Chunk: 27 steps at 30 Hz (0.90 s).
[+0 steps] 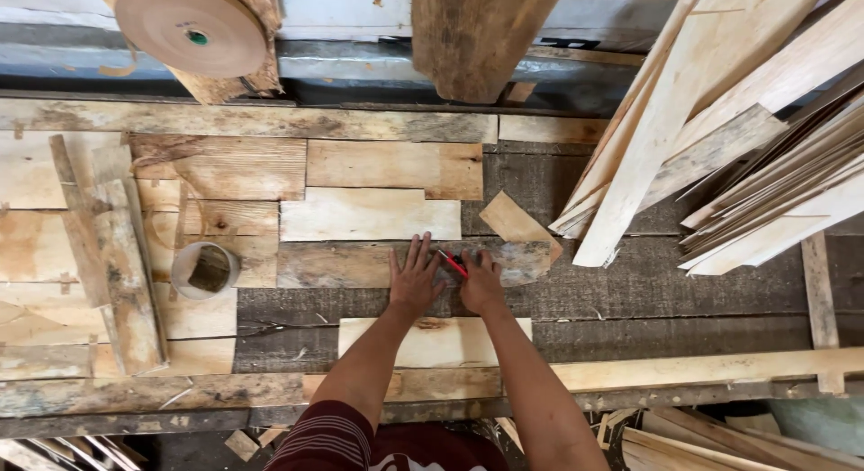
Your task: Use a utility knife to cut and fit thin wood strips into gaps on a wooden surface for repair.
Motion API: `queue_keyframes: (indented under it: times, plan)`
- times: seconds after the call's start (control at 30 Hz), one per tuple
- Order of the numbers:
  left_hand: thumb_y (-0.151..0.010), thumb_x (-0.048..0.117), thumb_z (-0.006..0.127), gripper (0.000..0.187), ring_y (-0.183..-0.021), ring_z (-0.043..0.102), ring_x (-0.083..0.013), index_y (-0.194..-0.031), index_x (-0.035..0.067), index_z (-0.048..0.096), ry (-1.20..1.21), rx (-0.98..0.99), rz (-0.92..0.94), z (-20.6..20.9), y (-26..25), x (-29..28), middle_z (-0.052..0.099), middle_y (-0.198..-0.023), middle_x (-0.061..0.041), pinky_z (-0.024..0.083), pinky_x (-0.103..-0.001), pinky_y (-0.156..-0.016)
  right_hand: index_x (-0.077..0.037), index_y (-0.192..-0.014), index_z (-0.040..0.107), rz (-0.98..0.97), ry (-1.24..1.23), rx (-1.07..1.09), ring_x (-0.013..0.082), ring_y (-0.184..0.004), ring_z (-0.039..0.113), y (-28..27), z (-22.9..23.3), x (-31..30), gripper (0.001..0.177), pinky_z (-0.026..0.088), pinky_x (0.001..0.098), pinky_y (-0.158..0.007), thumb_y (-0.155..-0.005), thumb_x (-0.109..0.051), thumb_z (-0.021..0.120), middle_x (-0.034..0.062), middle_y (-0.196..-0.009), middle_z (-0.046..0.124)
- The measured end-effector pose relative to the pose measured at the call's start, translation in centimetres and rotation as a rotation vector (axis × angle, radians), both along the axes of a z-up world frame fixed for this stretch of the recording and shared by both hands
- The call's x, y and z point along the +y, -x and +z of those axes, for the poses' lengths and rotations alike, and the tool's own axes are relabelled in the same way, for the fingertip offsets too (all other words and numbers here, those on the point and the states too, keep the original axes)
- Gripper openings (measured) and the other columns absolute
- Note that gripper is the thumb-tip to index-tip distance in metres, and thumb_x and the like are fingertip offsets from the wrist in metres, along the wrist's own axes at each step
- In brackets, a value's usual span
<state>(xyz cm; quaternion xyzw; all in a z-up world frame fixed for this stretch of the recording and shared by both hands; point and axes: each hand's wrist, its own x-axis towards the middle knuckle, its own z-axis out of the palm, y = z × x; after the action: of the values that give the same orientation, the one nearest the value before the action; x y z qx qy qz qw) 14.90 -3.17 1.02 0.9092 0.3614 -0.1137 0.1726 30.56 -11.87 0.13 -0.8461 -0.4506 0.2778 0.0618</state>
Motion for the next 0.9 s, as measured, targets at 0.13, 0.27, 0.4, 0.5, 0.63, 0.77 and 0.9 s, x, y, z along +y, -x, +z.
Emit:
queue_keyframes:
  times: [0.13,0.27,0.4,0.5,0.63,0.77,0.9]
  plan:
    - [-0.095,0.056,0.054,0.075,-0.158,0.002,-0.029,-0.161,0.028,0.032,-0.049,-0.092,0.066,-1.3,-0.8,-0.4,0.002,-0.173,-0.007,0.006,-0.078,-0.115,-0.02,-0.154,0.044,0.025,0.002,0.02,0.0487,-0.136,0.035,0.3,1.2,0.0,0.073,0.037,0.051,-0.115,-0.086,-0.009,0.069,0.0176,-0.16,0.029]
    - [-0.098,0.059,0.05,0.072,-0.16,0.003,-0.0288,-0.161,0.032,0.027,-0.082,-0.06,0.072,-1.7,-1.0,-0.6,0.004,-0.175,-0.005,0.004,-0.079,-0.116,-0.015,-0.154,0.042,0.013,-0.061,0.038,0.0499,-0.137,0.034,0.2,-0.3,-0.8,0.074,0.038,0.0526,-0.112,-0.085,-0.006,0.068,0.02,-0.159,0.03]
    - [-0.099,0.063,0.042,0.073,-0.159,0.004,-0.0281,-0.164,0.038,0.016,-0.143,-0.115,0.069,-2.7,-0.8,-0.8,0.005,-0.173,-0.005,0.002,-0.077,-0.116,-0.008,-0.151,0.047,-0.013,-0.418,0.065,0.0479,-0.129,0.047,-1.5,-2.1,-2.1,0.065,0.042,0.0533,-0.11,-0.088,-0.003,0.062,0.0267,-0.147,0.049]
    - [-0.101,0.065,0.036,0.071,-0.159,0.004,-0.0273,-0.163,0.039,0.016,-0.1,-0.068,0.083,-2.5,-1.1,-0.7,0.004,-0.174,-0.002,0.001,-0.075,-0.118,-0.013,-0.151,0.047,-0.376,-0.331,0.343,0.0392,-0.112,0.064,-1.9,5.6,-1.8,0.054,0.052,0.0498,-0.1,-0.097,-0.011,0.052,0.022,-0.126,0.066]
    - [-0.102,0.065,0.034,0.069,-0.159,0.004,-0.0267,-0.163,0.04,0.017,-0.124,-0.096,0.078,-2.3,-1.0,-0.7,0.004,-0.173,-0.002,0.0,-0.074,-0.118,-0.011,-0.139,0.05,-0.652,-0.317,0.525,0.0292,-0.098,0.071,-4.4,-0.7,-5.0,0.037,0.056,0.0437,-0.088,-0.103,-0.02,0.051,0.0133,-0.109,0.071]
    - [-0.103,0.065,0.027,0.067,-0.159,0.001,-0.0258,-0.164,0.04,0.015,-0.113,-0.042,0.074,-1.9,-1.1,-0.8,0.002,-0.173,-0.002,-0.001,-0.074,-0.119,-0.002,-0.117,0.057,-0.674,-0.436,0.472,0.0253,-0.084,0.06,-4.4,-2.8,-7.3,0.026,0.048,0.0419,-0.075,-0.113,-0.026,0.05,0.0094,-0.091,0.059]
    - [-0.103,0.065,0.024,0.066,-0.159,0.001,-0.0245,-0.164,0.041,0.015,-0.128,-0.103,0.091,-2.6,-0.9,-0.9,0.002,-0.174,-0.001,-0.002,-0.072,-0.12,-0.005,-0.116,0.054,-0.673,-0.4,0.573,0.0206,-0.068,0.057,-1.7,-0.7,-6.8,0.022,0.047,0.0403,-0.061,-0.11,-0.024,0.045,0.0053,-0.081,0.055]
